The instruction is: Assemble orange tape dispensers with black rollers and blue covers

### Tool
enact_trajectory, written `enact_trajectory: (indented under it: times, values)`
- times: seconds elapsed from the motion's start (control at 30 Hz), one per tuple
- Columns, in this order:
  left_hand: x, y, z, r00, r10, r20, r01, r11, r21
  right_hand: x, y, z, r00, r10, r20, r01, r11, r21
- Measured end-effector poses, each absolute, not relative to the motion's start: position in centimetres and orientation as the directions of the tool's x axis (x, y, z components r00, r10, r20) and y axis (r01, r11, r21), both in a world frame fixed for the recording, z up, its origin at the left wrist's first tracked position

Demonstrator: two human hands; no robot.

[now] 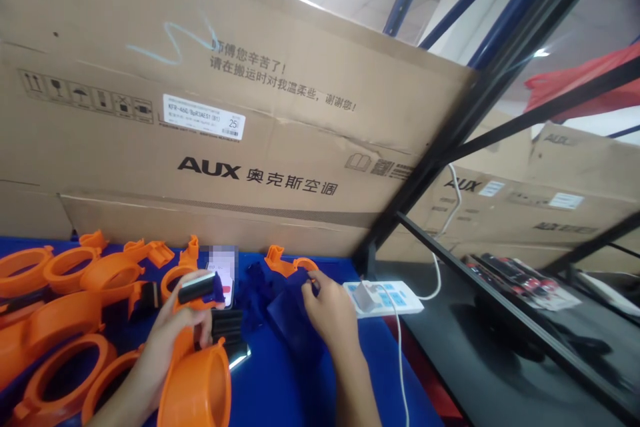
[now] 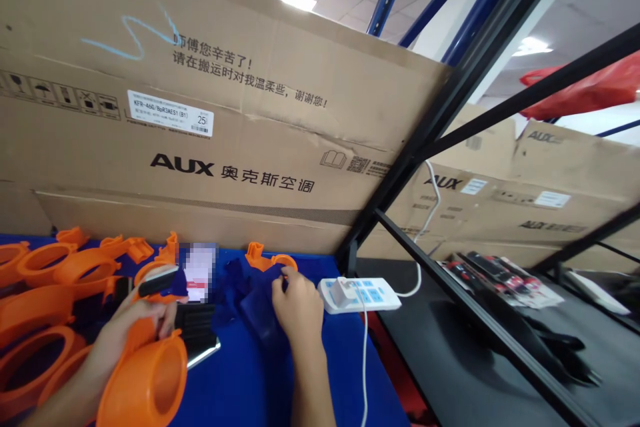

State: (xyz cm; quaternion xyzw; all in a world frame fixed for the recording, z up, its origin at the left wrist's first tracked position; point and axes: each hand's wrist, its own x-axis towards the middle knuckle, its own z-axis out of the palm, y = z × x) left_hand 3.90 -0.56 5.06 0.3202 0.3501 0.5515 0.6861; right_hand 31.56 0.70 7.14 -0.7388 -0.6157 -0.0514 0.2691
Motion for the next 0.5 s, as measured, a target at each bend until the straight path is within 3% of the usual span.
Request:
enact_trajectory:
  times: [0.17,0.33,0.5]
  values:
    - [4.5,-0.3,5.1,0.125,0.977,-0.172,-0.481,0.211,0.851,33.6,0.5,7.1,0.363,0.843,0.397,0.924,-0.269,-0.272]
    - [4.3,-0.5,4.9,0.165,0.980,-0.115,-0.416,0.175,0.892,34.1,0.6,6.4,0.293,0.904,0.312,0.951,-0.240,-0.197]
    - [4.0,-0.3,4.2,0.155,0.982,-0.109,-0.317,0.154,0.936,33.2,0.7,6.0,0.261,0.877,0.403,0.963,-0.210,-0.166]
